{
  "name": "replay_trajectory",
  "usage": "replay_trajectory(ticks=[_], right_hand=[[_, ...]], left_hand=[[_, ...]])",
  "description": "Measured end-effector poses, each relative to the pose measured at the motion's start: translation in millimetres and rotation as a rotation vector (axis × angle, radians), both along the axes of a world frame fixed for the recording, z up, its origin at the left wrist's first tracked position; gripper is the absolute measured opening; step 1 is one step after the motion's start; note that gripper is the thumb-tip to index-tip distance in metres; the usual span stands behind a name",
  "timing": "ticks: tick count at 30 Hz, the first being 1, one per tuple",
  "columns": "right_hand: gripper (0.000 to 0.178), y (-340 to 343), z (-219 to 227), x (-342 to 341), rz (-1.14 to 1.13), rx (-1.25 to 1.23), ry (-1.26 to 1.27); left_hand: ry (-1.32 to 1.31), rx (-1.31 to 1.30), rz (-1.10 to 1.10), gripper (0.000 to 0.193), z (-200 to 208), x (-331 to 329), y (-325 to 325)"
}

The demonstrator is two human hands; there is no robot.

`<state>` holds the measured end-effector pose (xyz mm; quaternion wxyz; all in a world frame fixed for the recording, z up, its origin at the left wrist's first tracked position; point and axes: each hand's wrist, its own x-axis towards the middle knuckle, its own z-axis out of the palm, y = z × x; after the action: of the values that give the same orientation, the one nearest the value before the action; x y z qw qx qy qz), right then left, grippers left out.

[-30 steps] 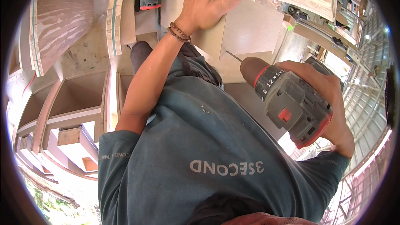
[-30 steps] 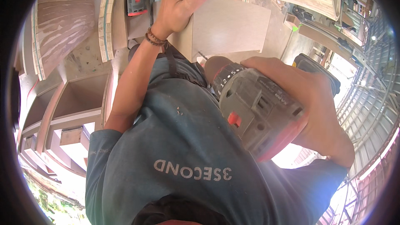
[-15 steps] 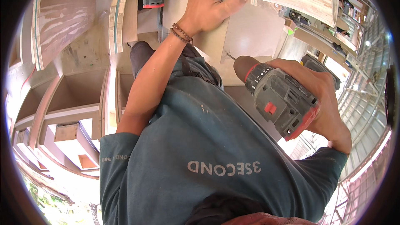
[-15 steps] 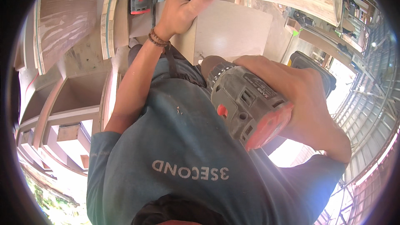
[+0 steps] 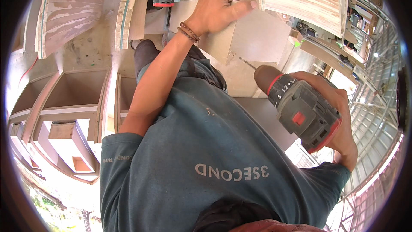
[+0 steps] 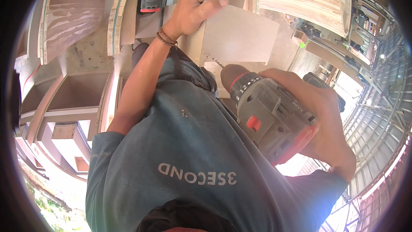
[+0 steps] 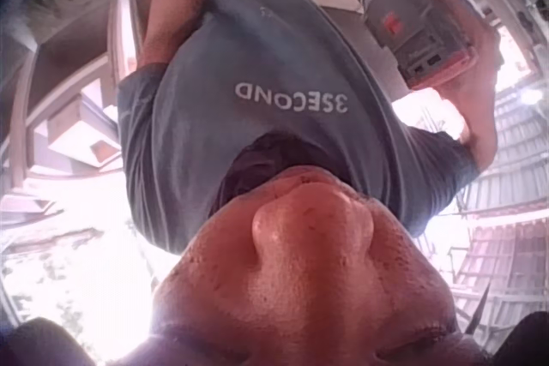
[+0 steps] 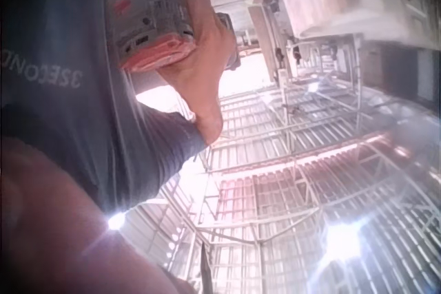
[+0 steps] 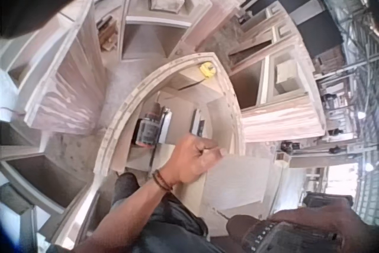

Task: The person uses a cordless drill to fasten screws into a wooden drawer frame, securing the side panels. After drilling, they place the drawer into a larger cabinet structure and test the fit by sliding it in and out. They then retrieve a small white square piece and place it inside the drawer.

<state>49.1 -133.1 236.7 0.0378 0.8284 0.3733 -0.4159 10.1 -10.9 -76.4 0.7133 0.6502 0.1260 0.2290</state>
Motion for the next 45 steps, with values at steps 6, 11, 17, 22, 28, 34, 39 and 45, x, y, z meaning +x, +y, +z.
replay_trajectory(ticks=[6,11,17,22,28,34,39,45], right_hand=[[0.059,-17,-9,-3,-0.092,0.009,-0.053],[0.061,-24,-12,-1,-0.034,0.044,-0.032],[0.063,-23,-14,-3,-0.046,0.052,-0.028],[0.06,-16,-16,-5,-0.017,0.031,-0.051],[0.052,-1,-13,-9,0.051,0.025,-0.08],[0.047,8,-15,-13,0.009,-0.002,-0.097],[0.046,13,-14,-15,0.004,-0.015,-0.073],[0.045,9,-15,-11,-0.005,-0.001,-0.033]], left_hand=[[0.023,0.047,-0.048,0.049,2,-1,2],[-0.098,-0.058,0.043,0.044,4,-1,-6],[-0.12,-0.039,0.027,0.048,9,-4,-4],[-0.095,-0.072,0.009,0.049,7,-5,-4],[-0.084,-0.053,0.016,0.049,8,-2,-1],[-0.078,0.005,0.067,0.049,5,-1,2],[-0.066,0.019,0.052,0.05,4,-3,2],[-0.036,-0.012,0.067,0.05,8,-3,1]])
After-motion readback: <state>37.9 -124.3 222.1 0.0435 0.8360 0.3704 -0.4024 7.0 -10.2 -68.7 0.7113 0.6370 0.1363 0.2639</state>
